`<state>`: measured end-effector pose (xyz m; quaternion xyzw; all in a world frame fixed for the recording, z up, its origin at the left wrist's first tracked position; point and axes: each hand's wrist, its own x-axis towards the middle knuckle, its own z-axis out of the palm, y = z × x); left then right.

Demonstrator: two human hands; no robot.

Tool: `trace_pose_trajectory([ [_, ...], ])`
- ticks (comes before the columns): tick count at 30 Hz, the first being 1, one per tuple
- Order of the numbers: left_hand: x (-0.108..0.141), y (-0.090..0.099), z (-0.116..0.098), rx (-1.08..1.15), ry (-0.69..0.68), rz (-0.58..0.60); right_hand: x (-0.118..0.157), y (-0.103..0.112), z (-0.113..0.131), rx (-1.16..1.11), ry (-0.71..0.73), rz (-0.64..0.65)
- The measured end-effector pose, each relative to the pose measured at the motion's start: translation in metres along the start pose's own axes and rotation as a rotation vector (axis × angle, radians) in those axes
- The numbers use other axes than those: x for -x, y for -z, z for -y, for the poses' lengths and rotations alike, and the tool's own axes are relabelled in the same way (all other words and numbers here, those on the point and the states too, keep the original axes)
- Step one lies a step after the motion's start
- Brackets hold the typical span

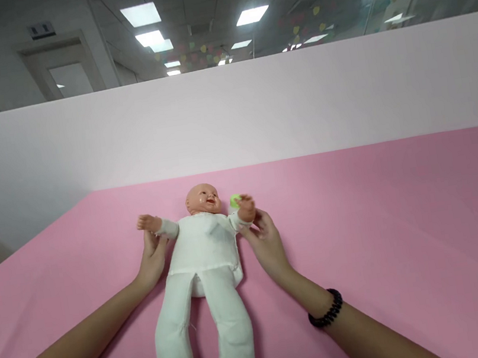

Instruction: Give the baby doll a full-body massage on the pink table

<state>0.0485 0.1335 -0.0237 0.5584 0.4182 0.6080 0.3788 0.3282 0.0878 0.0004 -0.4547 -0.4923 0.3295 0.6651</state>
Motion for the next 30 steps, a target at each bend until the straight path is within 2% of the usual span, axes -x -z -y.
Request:
trace_pose_trajectory([
  [3, -0.012, 0.005, 0.01, 0.199, 0.23, -0.189, -0.012, 0.011, -0.014, -0.159, -0.222, -0.193],
  [6, -0.022, 0.01, 0.015, 0.344, 0.39, -0.284, -0.026, 0.027, -0.037, -0.262, -0.418, -0.31],
  [9, -0.023, 0.011, 0.014, 0.378, 0.4, -0.271, -0.035, 0.037, -0.051, -0.302, -0.466, -0.293],
  [13, -0.019, 0.009, 0.008, 0.359, 0.367, -0.266, -0.029, 0.031, -0.042, -0.289, -0.436, -0.288],
  [17, -0.013, 0.005, 0.002, 0.283, 0.254, -0.252, -0.014, 0.016, -0.02, -0.183, -0.311, -0.243],
  [20, -0.005, 0.003, -0.002, 0.077, 0.082, -0.151, -0.005, 0.008, -0.01, -0.049, -0.15, -0.175],
  [23, 0.005, 0.001, -0.008, -0.175, -0.109, 0.054, 0.001, 0.005, -0.008, 0.156, 0.071, -0.006],
  [26, 0.01, 0.001, -0.014, -0.389, -0.237, 0.231, 0.006, 0.006, -0.011, 0.434, 0.359, 0.252],
  [28, 0.011, 0.002, -0.017, -0.444, -0.256, 0.251, 0.007, 0.006, -0.013, 0.533, 0.482, 0.343],
  [30, 0.01, 0.002, -0.017, -0.428, -0.25, 0.237, 0.008, 0.005, -0.014, 0.552, 0.485, 0.33],
])
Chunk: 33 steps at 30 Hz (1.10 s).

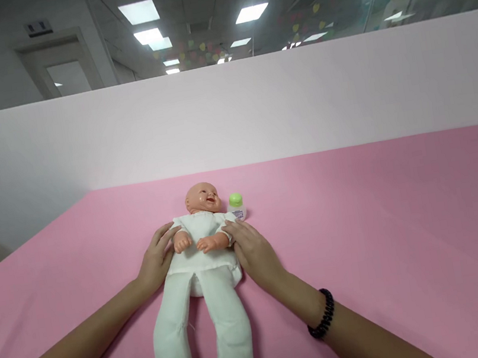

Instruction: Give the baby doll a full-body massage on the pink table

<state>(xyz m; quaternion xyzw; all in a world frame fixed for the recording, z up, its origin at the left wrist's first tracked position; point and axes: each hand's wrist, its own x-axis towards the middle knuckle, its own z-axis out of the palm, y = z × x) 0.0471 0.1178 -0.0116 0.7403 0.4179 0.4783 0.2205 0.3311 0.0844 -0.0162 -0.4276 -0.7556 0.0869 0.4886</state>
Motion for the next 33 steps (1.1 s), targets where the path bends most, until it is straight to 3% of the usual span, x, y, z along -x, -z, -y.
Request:
trace_pose_trajectory([
  [5, -0.003, -0.003, 0.011, 0.132, 0.046, -0.067, -0.005, 0.0, 0.002, -0.237, -0.3, -0.134],
  [11, -0.017, -0.002, 0.034, 0.566, 0.426, -0.324, -0.012, 0.004, -0.018, -0.618, -0.704, -0.465],
  [15, -0.025, 0.004, 0.038, 0.74, 0.626, -0.379, -0.01, 0.006, -0.034, -0.747, -0.923, -0.536],
  [19, -0.024, 0.004, 0.037, 0.731, 0.573, -0.384, -0.01, 0.005, -0.023, -0.708, -0.806, -0.521],
  [23, -0.016, -0.002, 0.033, 0.622, 0.436, -0.364, -0.009, 0.003, -0.003, -0.477, -0.569, -0.465],
  [30, -0.005, -0.003, 0.015, 0.117, -0.011, -0.026, 0.001, -0.005, -0.003, -0.071, -0.11, -0.07],
  [33, -0.003, -0.002, 0.011, 0.04, -0.054, -0.012, 0.002, -0.006, -0.005, -0.025, -0.091, -0.053],
])
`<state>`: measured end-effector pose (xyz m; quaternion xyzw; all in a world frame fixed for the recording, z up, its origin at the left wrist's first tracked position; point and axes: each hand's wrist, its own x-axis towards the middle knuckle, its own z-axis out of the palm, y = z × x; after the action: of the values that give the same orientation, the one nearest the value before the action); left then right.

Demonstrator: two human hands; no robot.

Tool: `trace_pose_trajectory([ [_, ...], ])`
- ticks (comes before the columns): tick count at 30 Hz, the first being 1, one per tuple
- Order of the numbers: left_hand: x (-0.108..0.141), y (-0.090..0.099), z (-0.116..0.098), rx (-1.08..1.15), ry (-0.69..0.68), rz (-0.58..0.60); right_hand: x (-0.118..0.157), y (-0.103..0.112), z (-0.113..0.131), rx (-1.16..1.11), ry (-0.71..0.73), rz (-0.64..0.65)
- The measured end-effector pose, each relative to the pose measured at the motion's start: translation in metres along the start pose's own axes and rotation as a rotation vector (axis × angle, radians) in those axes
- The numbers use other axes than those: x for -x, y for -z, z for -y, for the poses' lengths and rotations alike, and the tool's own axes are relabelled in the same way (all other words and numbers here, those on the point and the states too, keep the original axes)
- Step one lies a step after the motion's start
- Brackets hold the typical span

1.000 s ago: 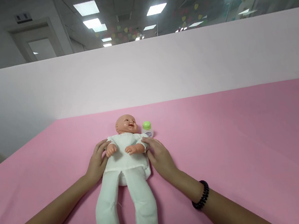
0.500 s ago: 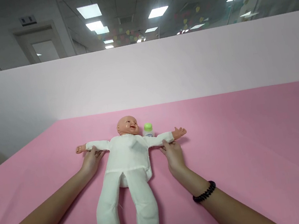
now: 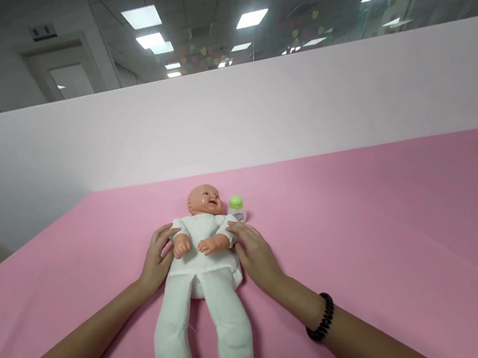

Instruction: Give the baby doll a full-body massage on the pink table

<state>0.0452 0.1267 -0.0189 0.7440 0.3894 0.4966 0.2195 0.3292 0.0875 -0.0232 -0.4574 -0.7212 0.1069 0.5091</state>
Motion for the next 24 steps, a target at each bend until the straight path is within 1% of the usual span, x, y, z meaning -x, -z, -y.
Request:
trace_pose_trajectory([
  [2, 0.0, -0.001, 0.001, 0.049, 0.039, -0.022, -0.001, 0.0, 0.001, -0.045, -0.067, -0.028],
  [5, -0.001, -0.003, 0.007, 0.184, 0.15, -0.094, -0.005, 0.001, 0.004, -0.213, -0.197, -0.084],
  [7, -0.003, -0.004, 0.013, 0.293, 0.255, -0.179, -0.008, 0.002, 0.006, -0.339, -0.298, -0.159],
  [9, -0.008, -0.003, 0.018, 0.418, 0.368, -0.289, -0.011, 0.004, 0.004, -0.443, -0.408, -0.272],
  [12, -0.015, 0.001, 0.024, 0.608, 0.544, -0.414, -0.015, 0.008, -0.007, -0.599, -0.576, -0.423],
  [14, -0.018, 0.004, 0.025, 0.69, 0.661, -0.456, -0.016, 0.01, -0.018, -0.694, -0.721, -0.479],
  [16, -0.019, 0.005, 0.025, 0.719, 0.723, -0.48, -0.017, 0.011, -0.026, -0.755, -0.845, -0.51],
  [17, -0.019, 0.006, 0.025, 0.726, 0.727, -0.484, -0.016, 0.011, -0.029, -0.773, -0.869, -0.515],
  [18, -0.019, 0.006, 0.024, 0.73, 0.717, -0.482, -0.016, 0.011, -0.03, -0.784, -0.864, -0.516],
  [21, -0.017, 0.004, 0.021, 0.728, 0.657, -0.463, -0.015, 0.01, -0.023, -0.775, -0.765, -0.483],
  [24, -0.015, 0.002, 0.019, 0.68, 0.561, -0.444, -0.014, 0.009, -0.008, -0.682, -0.665, -0.491],
])
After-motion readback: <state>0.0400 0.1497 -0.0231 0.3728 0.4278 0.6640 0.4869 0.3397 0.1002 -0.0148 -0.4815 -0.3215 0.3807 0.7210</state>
